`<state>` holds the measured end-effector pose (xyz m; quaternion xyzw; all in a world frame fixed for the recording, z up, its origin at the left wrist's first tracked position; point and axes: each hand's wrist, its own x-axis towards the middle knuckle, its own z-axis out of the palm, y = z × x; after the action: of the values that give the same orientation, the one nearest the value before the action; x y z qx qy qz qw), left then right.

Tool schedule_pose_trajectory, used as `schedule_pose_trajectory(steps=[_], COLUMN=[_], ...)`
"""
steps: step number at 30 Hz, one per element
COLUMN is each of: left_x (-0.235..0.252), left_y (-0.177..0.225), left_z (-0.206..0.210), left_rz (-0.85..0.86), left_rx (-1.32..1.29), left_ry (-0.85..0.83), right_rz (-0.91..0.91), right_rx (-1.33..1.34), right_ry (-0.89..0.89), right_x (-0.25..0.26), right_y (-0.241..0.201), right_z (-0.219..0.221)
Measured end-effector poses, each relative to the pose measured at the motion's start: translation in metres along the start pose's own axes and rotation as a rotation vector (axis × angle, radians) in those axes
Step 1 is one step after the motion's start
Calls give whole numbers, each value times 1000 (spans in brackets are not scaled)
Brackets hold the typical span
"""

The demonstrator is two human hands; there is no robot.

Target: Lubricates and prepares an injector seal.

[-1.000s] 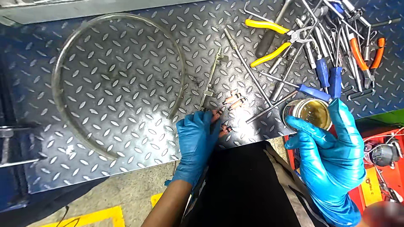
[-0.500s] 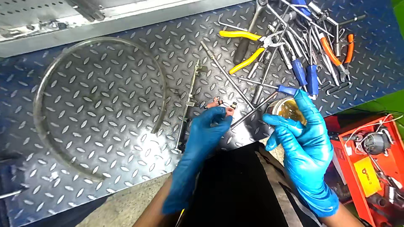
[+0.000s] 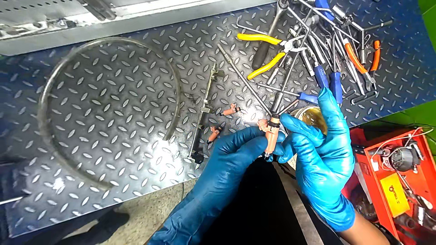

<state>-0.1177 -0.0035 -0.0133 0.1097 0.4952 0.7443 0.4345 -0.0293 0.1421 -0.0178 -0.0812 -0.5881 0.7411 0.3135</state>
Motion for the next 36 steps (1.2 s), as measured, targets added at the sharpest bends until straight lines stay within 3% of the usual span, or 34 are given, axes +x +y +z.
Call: schedule_pose_trajectory(steps=[11,18,30,36], left_x=[-3,-4,-2,-3], left_y=[-4,1,4,-1], left_z=[-5,0,-4,-6], left_rz=[2,119,376,491], left_rx=[-47,243,549,697], left_ry=[27,187,251,283], right_rz=[-52,-172,-316,-410], right_rx=[-130,-323,-610,-975], right_ry=[-5,-23,-71,-86], right_x=[-5,-6,-6,-8], right_y=[3,4,7,3], right_z=[4,4,2,1])
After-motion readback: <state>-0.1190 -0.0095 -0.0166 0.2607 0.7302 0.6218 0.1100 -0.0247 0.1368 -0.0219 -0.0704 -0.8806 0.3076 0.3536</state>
